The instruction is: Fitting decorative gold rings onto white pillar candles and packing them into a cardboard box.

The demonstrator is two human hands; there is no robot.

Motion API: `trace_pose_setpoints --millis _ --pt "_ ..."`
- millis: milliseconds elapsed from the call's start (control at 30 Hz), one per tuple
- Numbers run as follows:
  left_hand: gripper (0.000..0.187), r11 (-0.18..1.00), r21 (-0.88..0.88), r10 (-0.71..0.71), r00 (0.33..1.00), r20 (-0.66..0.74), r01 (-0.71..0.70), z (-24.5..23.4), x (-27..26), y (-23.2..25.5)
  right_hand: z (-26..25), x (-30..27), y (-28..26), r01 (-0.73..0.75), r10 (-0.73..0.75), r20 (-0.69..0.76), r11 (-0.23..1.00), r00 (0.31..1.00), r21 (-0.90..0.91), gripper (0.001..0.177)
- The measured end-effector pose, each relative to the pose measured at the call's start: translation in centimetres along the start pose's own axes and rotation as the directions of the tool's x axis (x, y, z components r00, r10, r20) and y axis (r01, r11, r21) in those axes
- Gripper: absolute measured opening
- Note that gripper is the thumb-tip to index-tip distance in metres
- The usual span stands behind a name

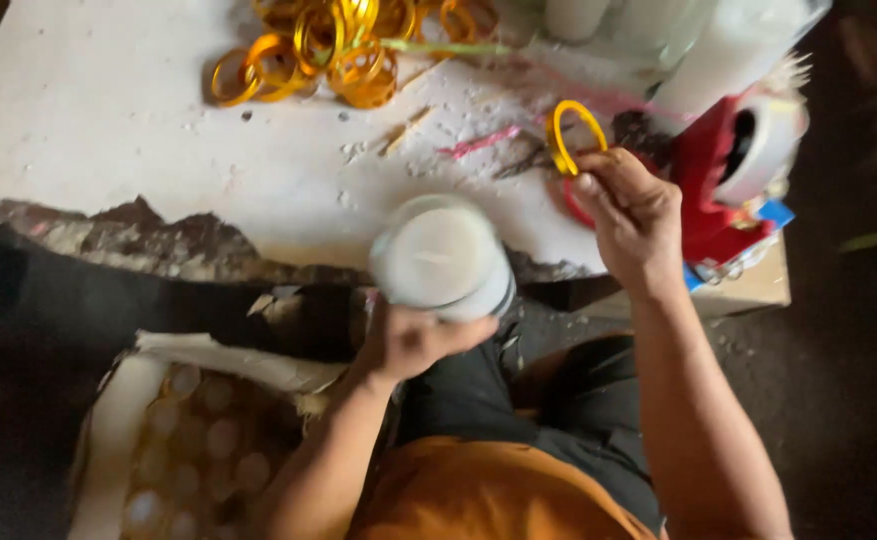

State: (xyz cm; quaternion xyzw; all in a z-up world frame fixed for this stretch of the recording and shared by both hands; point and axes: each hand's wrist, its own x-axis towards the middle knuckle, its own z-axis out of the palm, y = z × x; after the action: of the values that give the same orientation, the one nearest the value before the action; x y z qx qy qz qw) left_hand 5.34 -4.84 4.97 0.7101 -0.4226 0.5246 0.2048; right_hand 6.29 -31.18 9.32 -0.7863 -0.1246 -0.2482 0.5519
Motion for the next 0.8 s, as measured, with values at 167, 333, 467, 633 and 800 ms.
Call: trace_pose_setpoints --millis 167,333,467,633,800 --pt "0.107 0.239 -0.384 -0.634 0.442 0.634 0.892 4.6 3.4 -0.1 -2.4 0.4 -3.3 0.06 -0.06 -0.073 0.998 0.996 0.006 0.012" --pt "0.104 0.249 -0.4 -0.564 0.468 0.68 0.882 6.3 4.1 0.2 -3.2 1.1 -8.0 0.181 -0.182 -0.025 0.982 0.983 -0.048 0.011" --pt "0.114 0.314 -0.549 -0.532 0.623 0.574 0.774 2.9 9.0 -0.5 -1.8 2.2 -10.6 0.397 -0.363 0.178 0.891 0.914 -0.219 0.005" --pt "0.1 0.3 -0.77 -0.517 0.774 0.365 0.563 3.5 8.7 -1.6 -0.6 2.9 -10.2 0.483 -0.398 0.306 0.826 0.865 -0.29 0.005" --pt "0.089 0.367 -0.768 -0.459 0.82 0.342 0.525 3.0 9.3 -1.9 -0.6 2.9 -10.5 0.519 -0.414 0.342 0.791 0.844 -0.324 0.006"
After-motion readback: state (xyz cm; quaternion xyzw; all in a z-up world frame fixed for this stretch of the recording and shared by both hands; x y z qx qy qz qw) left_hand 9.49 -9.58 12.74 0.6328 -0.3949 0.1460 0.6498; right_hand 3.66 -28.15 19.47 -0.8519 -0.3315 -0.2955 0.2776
